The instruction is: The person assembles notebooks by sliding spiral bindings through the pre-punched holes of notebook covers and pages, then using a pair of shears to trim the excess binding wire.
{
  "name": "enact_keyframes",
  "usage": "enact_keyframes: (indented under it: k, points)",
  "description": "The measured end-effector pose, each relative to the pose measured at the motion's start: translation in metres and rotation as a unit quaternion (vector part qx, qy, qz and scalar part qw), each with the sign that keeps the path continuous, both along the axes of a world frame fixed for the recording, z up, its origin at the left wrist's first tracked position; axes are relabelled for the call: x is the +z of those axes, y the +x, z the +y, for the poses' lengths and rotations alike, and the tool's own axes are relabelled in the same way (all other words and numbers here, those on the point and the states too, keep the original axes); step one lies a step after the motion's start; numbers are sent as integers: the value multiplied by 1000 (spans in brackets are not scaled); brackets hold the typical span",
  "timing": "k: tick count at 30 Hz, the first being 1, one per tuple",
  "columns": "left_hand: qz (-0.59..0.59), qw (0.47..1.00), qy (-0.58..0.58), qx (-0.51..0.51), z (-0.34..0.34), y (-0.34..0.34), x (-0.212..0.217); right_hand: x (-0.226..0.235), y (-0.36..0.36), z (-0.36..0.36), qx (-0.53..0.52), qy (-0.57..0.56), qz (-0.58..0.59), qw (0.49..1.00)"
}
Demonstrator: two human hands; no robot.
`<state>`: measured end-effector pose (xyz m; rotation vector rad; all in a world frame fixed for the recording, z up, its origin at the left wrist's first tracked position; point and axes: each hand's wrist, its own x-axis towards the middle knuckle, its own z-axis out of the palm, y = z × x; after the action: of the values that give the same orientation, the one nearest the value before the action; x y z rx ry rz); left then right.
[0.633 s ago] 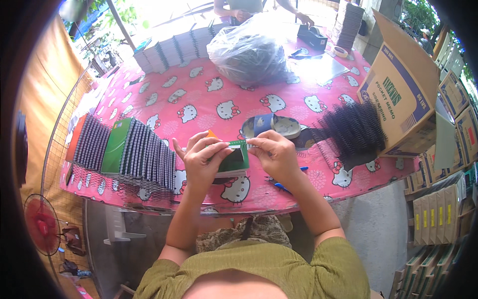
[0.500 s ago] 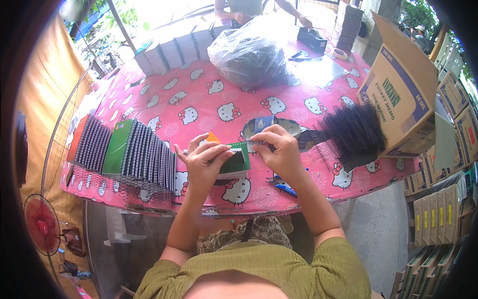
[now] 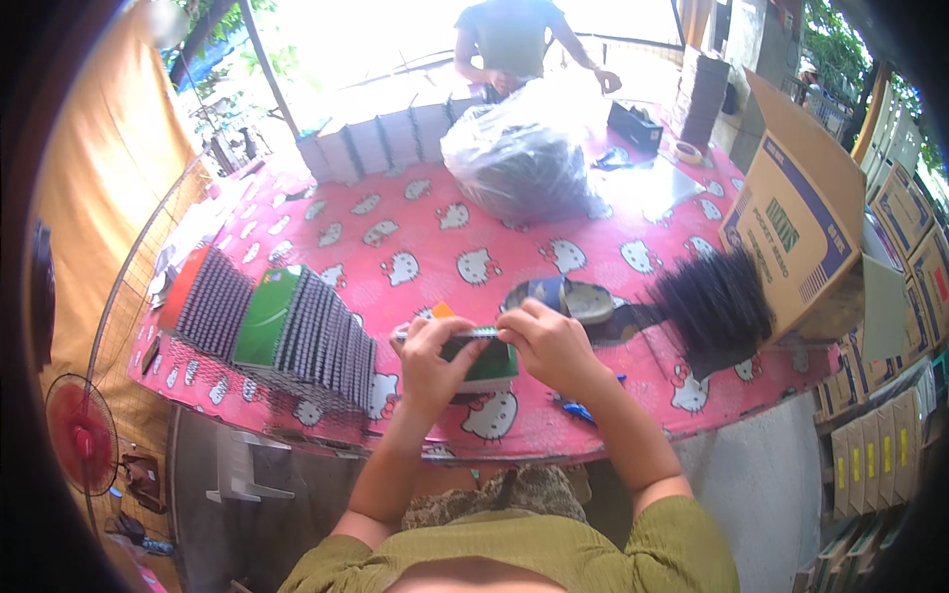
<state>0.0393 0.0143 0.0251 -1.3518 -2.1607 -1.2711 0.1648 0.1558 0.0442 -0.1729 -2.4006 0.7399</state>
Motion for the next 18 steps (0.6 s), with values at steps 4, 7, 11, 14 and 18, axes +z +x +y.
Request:
enact_keyframes:
  k: [4, 7, 11, 14, 18]
  points:
    - [-12, 1000, 5, -8, -2, 0, -2, 5, -3, -11, -28, 6, -9, 1000]
    - [-52, 998, -10, -35, -4, -3, -6, 2, -6, -9, -3, -2, -5, 1000]
    - [-15, 1000, 2, -14, -3, 1, -3, 9, -4, -18, -35, -15, -28, 999]
    - [-20, 1000, -6, -11, -8, 3, -1, 19, -4, -18, -27, -39, -59, 997]
    - [-3, 1000, 20, -13, -4, 1, -3, 15, -8, -24, -39, 32, 6, 999]
